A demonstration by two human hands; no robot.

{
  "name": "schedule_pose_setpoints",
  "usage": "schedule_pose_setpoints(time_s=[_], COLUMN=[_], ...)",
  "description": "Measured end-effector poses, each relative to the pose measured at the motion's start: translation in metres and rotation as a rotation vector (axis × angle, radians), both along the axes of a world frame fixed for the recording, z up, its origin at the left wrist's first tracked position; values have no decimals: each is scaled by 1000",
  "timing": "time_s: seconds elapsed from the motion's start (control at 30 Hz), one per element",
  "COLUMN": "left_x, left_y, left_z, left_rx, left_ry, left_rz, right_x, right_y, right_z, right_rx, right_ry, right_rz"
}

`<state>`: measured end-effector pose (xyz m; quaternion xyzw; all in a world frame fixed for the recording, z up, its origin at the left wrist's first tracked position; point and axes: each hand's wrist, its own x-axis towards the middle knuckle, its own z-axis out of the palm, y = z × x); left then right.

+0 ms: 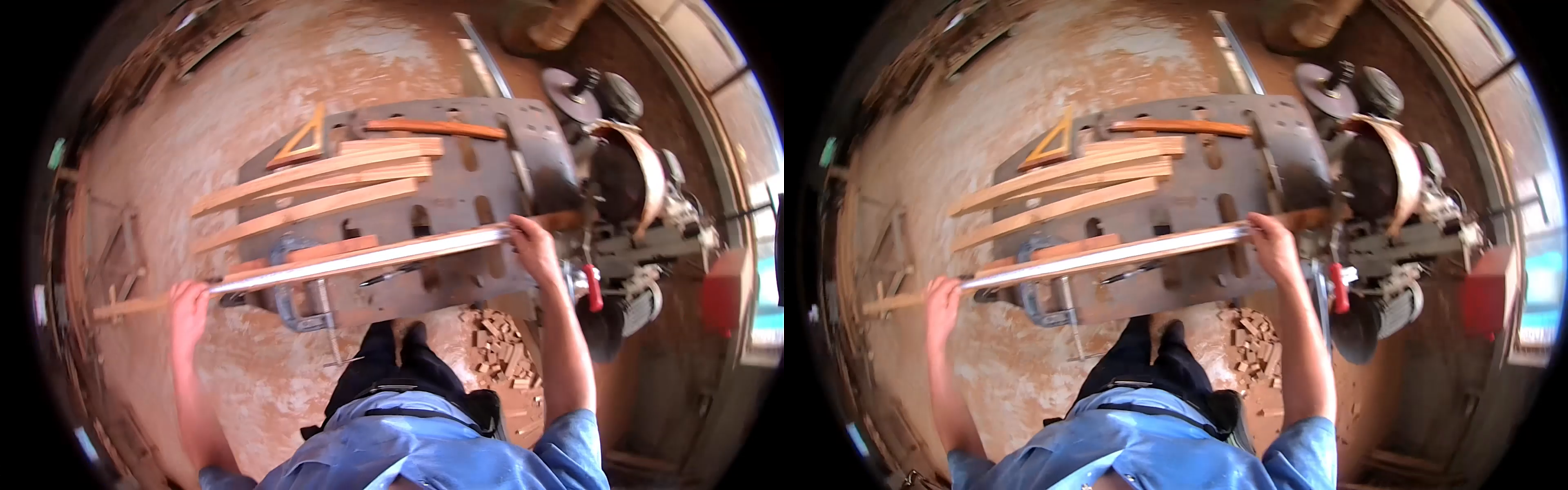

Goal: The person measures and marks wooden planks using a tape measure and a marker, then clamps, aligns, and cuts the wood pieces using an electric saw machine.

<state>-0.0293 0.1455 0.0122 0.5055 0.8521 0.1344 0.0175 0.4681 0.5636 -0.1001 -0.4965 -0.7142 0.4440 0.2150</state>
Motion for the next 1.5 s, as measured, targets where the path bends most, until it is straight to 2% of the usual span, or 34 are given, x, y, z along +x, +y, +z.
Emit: schedule_pose_setpoints(time_s=[0.13,0.23,0.27,0.5,0.6,0.7,1.07,1.17,1.37,1.5], left_x=[-9,0,0,-2,0,-1,-2,0,-5,-4], left_y=[-7,0,2,6,6,7,8,10,7,7], left_z=[-18,-8,-4,-5,-5,-7,-12,-10,-15,-13], left_rx=[70,63,-2,-22,-48,-65,-66,-72,-66,-75], left_ry=[60,4,4,-22,-11,-9,-25,-37,0,-7], left_rz=[-9,64,94,129,150,170,149,168,174,180], right_x=[6,11,7,19,18,24,36,32,42,41], right_y=[6,14,10,18,17,22,34,27,33,31], right_z=[-14,-33,-22,-40,-33,-41,-49,-53,-67,-69], right_rx=[105,73,24,74,-51,-5,-74,-178,-174,-210], right_ry=[-13,24,17,34,46,47,100,211,276,282], right_rz=[45,53,72,97,73,94,158,-4,24,-77])
